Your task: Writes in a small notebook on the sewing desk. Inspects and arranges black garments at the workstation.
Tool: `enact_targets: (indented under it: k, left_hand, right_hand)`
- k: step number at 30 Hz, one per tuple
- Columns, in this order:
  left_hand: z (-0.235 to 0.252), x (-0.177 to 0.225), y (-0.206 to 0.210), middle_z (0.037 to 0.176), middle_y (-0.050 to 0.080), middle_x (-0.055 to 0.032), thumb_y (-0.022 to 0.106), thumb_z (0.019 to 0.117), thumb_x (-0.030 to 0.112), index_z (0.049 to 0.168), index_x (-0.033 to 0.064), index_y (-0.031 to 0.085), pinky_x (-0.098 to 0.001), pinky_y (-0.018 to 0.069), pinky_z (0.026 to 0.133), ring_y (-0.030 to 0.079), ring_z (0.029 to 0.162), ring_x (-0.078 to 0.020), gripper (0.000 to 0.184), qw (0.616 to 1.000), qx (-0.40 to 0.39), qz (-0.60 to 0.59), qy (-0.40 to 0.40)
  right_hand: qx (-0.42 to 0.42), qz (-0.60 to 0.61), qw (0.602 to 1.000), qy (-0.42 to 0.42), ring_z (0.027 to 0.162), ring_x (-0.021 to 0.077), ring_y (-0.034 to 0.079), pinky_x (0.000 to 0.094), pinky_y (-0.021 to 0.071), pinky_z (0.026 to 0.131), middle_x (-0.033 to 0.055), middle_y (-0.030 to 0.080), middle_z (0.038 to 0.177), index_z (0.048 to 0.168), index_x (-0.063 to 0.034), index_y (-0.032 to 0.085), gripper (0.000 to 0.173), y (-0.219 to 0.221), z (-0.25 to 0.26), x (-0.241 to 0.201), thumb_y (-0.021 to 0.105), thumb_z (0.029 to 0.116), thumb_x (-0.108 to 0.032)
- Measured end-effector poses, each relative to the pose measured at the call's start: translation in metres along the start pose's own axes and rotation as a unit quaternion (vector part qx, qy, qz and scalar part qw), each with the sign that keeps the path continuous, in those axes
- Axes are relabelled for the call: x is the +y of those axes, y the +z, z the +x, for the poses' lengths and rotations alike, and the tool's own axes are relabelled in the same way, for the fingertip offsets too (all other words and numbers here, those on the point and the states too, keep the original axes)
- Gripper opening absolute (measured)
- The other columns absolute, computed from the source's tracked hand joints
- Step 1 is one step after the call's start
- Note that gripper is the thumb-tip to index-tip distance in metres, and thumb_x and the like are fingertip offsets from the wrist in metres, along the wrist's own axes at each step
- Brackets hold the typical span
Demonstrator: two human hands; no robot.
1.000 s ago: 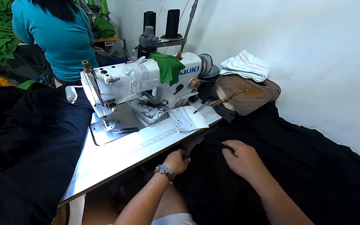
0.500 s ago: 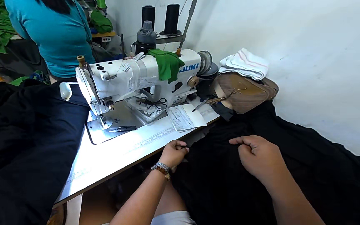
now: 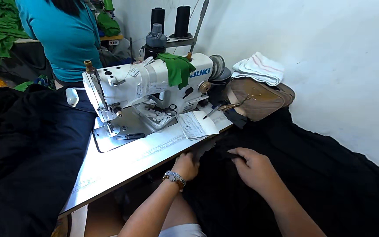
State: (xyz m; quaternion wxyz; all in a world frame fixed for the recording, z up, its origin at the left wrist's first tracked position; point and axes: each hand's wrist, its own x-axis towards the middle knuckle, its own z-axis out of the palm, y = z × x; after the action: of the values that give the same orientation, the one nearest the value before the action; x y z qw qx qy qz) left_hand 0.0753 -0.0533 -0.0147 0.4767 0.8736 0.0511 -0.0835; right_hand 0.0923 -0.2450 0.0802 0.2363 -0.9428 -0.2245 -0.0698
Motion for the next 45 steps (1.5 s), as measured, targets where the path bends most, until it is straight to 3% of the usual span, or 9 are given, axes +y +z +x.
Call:
enact_targets:
  k: [4, 9, 17, 21, 25, 31, 37, 41, 45]
  left_hand:
    - [0.010, -0.049, 0.029, 0.123, 0.069, -0.0208, 0.063, 0.1002, 0.031, 0.124, 0.0046, 0.069, -0.0582, 0.0505, 0.102, 0.066, 0.118, -0.0368, 0.036, 0.990, -0.091, 0.065, -0.090]
    - [0.006, -0.044, 0.027, 0.120, 0.068, -0.0162, 0.071, 0.0939, 0.023, 0.116, 0.0109, 0.072, -0.0545, 0.0539, 0.098, 0.066, 0.113, -0.0334, 0.025, 0.999, 0.011, 0.033, -0.039]
    - [-0.008, 0.001, -0.001, 0.084, 0.066, -0.0085, 0.072, 0.0951, 0.014, 0.119, 0.0049, 0.064, -0.0366, 0.0541, 0.066, 0.061, 0.069, -0.0174, 0.027, 0.970, 0.049, -0.231, -0.059]
    - [-0.014, 0.029, -0.013, 0.073, 0.063, -0.0057, 0.069, 0.0972, 0.011, 0.122, 0.0060, 0.061, -0.0301, 0.0488, 0.054, 0.056, 0.057, -0.0128, 0.026, 0.946, 0.048, -0.314, -0.059]
    - [-0.011, 0.025, -0.015, 0.083, 0.067, -0.0089, 0.064, 0.1021, 0.017, 0.135, 0.0067, 0.055, -0.0343, 0.0570, 0.064, 0.064, 0.067, -0.0160, 0.035, 0.962, 0.022, -0.272, -0.012]
    - [0.007, -0.049, 0.019, 0.127, 0.066, -0.0231, 0.057, 0.1041, 0.037, 0.131, 0.0019, 0.064, -0.0580, 0.0480, 0.105, 0.063, 0.122, -0.0374, 0.045, 0.987, -0.095, 0.011, -0.127]
    - [0.006, -0.054, 0.027, 0.111, 0.072, -0.0168, 0.073, 0.0941, 0.024, 0.116, 0.0063, 0.072, -0.0534, 0.0554, 0.094, 0.070, 0.105, -0.0316, 0.029, 0.992, -0.006, -0.025, -0.121]
    - [0.000, -0.035, 0.016, 0.097, 0.071, -0.0149, 0.071, 0.0950, 0.017, 0.112, 0.0049, 0.068, -0.0484, 0.0590, 0.077, 0.070, 0.084, -0.0267, 0.021, 0.988, 0.052, -0.121, -0.083]
    - [-0.009, 0.004, -0.002, 0.082, 0.062, -0.0094, 0.073, 0.0949, 0.015, 0.121, 0.0069, 0.065, -0.0360, 0.0537, 0.060, 0.059, 0.064, -0.0184, 0.028, 0.962, 0.058, -0.256, -0.072]
  right_hand:
    - [0.043, 0.033, 0.998, 0.014, 0.084, 0.0324, 0.070, 0.0560, 0.0558, 0.073, 0.0165, 0.071, 0.100, 0.122, -0.0068, 0.062, 0.024, 0.006, -0.002, 0.007, 0.058, 0.0998, 0.000]
    - [0.053, 0.008, 0.996, -0.068, 0.079, 0.0224, 0.066, 0.0432, 0.0538, 0.067, 0.0082, 0.067, 0.084, 0.083, -0.0056, 0.072, 0.027, 0.011, -0.003, 0.012, 0.050, 0.0943, 0.005]
    - [-0.055, -0.009, 0.998, 0.008, 0.094, 0.0328, 0.068, 0.0548, 0.0568, 0.081, 0.0173, 0.068, 0.103, 0.104, -0.0027, 0.076, 0.013, 0.018, -0.006, -0.009, 0.070, 0.0960, -0.011]
    - [-0.161, -0.056, 0.982, 0.078, 0.103, 0.0362, 0.066, 0.0540, 0.0567, 0.089, 0.0223, 0.061, 0.119, 0.114, -0.0005, 0.071, 0.051, 0.042, -0.007, -0.032, 0.084, 0.0849, -0.040]
    - [-0.101, -0.060, 0.992, 0.044, 0.093, 0.0364, 0.068, 0.0533, 0.0581, 0.082, 0.0222, 0.065, 0.105, 0.102, 0.0048, 0.072, 0.014, 0.047, -0.006, -0.026, 0.071, 0.0940, -0.006]
    - [-0.023, -0.004, 0.999, 0.044, 0.089, 0.0406, 0.070, 0.0612, 0.0556, 0.076, 0.0225, 0.070, 0.099, 0.111, 0.0013, 0.068, 0.018, 0.029, -0.005, -0.007, 0.063, 0.0937, 0.005]
    - [-0.062, -0.031, 0.997, 0.020, 0.091, 0.0354, 0.067, 0.0526, 0.0562, 0.078, 0.0198, 0.066, 0.099, 0.092, -0.0018, 0.075, 0.026, 0.023, -0.004, -0.007, 0.054, 0.0947, 0.013]
    - [-0.119, -0.038, 0.990, 0.063, 0.106, 0.0382, 0.064, 0.0548, 0.0547, 0.089, 0.0242, 0.063, 0.119, 0.110, -0.0038, 0.076, 0.026, 0.026, -0.002, -0.015, 0.053, 0.0996, 0.004]
    - [-0.176, -0.061, 0.978, 0.090, 0.103, 0.0349, 0.066, 0.0525, 0.0571, 0.089, 0.0221, 0.060, 0.123, 0.115, -0.0022, 0.073, 0.044, 0.041, -0.003, -0.028, 0.078, 0.0913, -0.039]
